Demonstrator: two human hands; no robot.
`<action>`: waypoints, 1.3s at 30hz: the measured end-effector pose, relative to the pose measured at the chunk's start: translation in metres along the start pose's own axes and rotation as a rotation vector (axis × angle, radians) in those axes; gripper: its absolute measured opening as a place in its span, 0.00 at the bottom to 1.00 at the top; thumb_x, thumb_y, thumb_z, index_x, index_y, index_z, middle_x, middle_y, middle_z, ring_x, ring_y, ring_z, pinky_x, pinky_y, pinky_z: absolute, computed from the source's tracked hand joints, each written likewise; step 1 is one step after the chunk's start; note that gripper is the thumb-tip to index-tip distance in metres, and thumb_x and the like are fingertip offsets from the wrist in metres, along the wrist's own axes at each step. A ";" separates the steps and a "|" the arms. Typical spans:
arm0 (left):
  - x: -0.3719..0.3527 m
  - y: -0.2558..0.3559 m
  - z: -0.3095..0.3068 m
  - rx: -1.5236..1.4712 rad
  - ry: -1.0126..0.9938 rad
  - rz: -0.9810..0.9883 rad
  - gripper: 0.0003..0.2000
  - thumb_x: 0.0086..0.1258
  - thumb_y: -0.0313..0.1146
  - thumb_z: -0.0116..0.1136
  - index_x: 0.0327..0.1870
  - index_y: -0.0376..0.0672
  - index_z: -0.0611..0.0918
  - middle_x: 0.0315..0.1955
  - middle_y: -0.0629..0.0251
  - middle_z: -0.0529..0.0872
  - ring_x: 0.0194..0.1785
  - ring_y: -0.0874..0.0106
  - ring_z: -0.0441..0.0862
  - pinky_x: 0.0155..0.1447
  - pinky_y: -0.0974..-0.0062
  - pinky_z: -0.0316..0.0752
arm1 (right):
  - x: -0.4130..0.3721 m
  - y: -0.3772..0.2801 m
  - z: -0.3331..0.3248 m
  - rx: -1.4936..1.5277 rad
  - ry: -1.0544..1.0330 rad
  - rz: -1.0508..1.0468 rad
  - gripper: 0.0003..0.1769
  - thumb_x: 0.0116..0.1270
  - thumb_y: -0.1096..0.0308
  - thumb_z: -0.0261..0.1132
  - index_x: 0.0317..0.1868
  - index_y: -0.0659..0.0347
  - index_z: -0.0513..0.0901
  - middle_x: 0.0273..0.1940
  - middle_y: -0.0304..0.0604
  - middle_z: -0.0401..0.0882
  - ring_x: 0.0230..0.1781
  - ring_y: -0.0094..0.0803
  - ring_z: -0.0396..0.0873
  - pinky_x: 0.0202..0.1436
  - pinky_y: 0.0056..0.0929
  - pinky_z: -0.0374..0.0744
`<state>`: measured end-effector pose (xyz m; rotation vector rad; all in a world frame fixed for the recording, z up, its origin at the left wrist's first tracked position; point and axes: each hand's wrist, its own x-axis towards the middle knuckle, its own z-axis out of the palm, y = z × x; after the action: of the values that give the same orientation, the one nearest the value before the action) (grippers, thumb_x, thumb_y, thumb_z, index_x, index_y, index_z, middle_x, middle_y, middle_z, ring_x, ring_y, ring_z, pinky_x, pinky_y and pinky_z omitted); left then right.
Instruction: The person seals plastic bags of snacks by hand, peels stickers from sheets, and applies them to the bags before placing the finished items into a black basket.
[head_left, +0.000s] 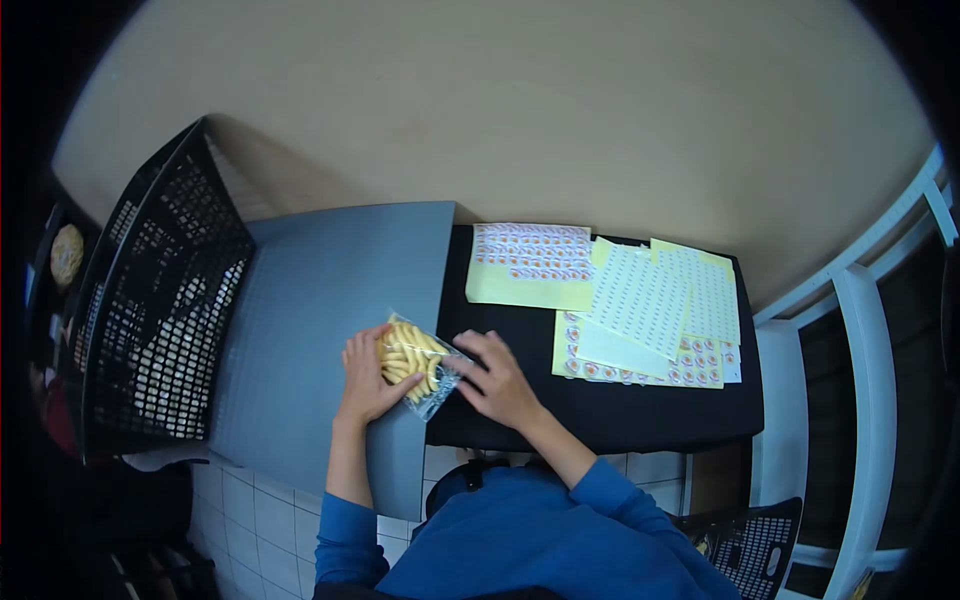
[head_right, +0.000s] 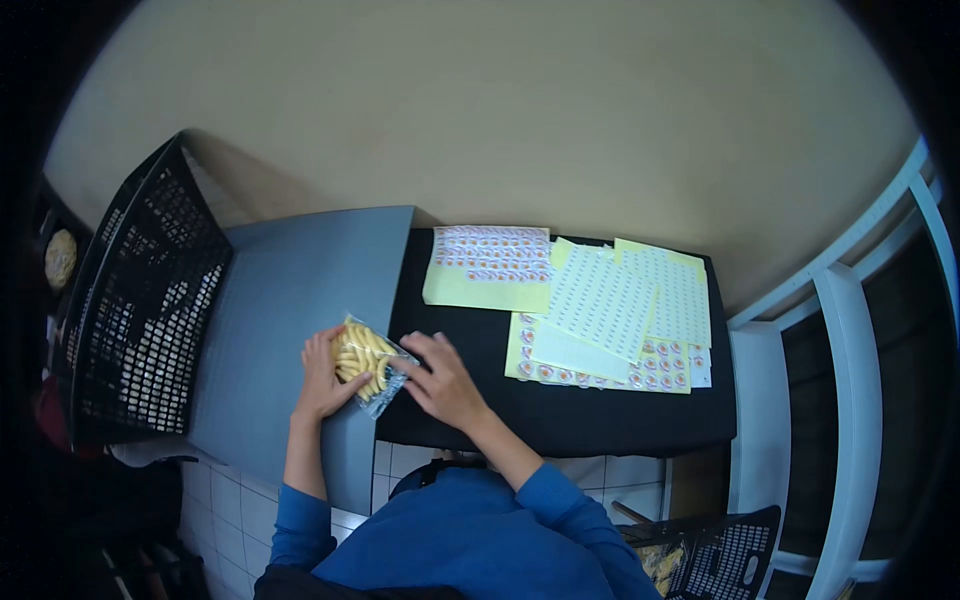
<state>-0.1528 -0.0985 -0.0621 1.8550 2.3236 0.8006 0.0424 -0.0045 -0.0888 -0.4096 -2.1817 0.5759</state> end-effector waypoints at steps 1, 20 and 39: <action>0.000 -0.001 -0.001 -0.011 -0.016 0.011 0.37 0.47 0.54 0.62 0.55 0.39 0.66 0.46 0.57 0.69 0.51 0.59 0.63 0.56 0.62 0.55 | 0.000 0.002 0.014 0.099 -0.032 -0.065 0.14 0.49 0.74 0.66 0.39 0.57 0.78 0.47 0.43 0.73 0.54 0.43 0.71 0.61 0.45 0.65; 0.069 0.170 -0.014 -1.310 -0.194 0.230 0.19 0.53 0.23 0.64 0.47 0.37 0.72 0.34 0.63 0.81 0.43 0.77 0.78 0.49 0.79 0.71 | 0.036 -0.035 -0.145 0.553 0.387 0.298 0.06 0.51 0.79 0.65 0.32 0.65 0.81 0.32 0.42 0.77 0.33 0.25 0.74 0.39 0.22 0.72; 0.101 0.170 -0.022 -1.046 0.332 0.480 0.25 0.51 0.18 0.61 0.52 0.36 0.68 0.23 0.64 0.82 0.31 0.77 0.80 0.41 0.81 0.72 | 0.085 -0.024 -0.137 0.461 0.377 0.155 0.04 0.53 0.79 0.63 0.31 0.65 0.78 0.30 0.44 0.78 0.32 0.28 0.77 0.37 0.23 0.74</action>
<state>-0.0369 0.0111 0.0564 1.7624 1.0479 1.9782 0.0958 0.0514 0.0546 -0.3990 -1.6071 0.9756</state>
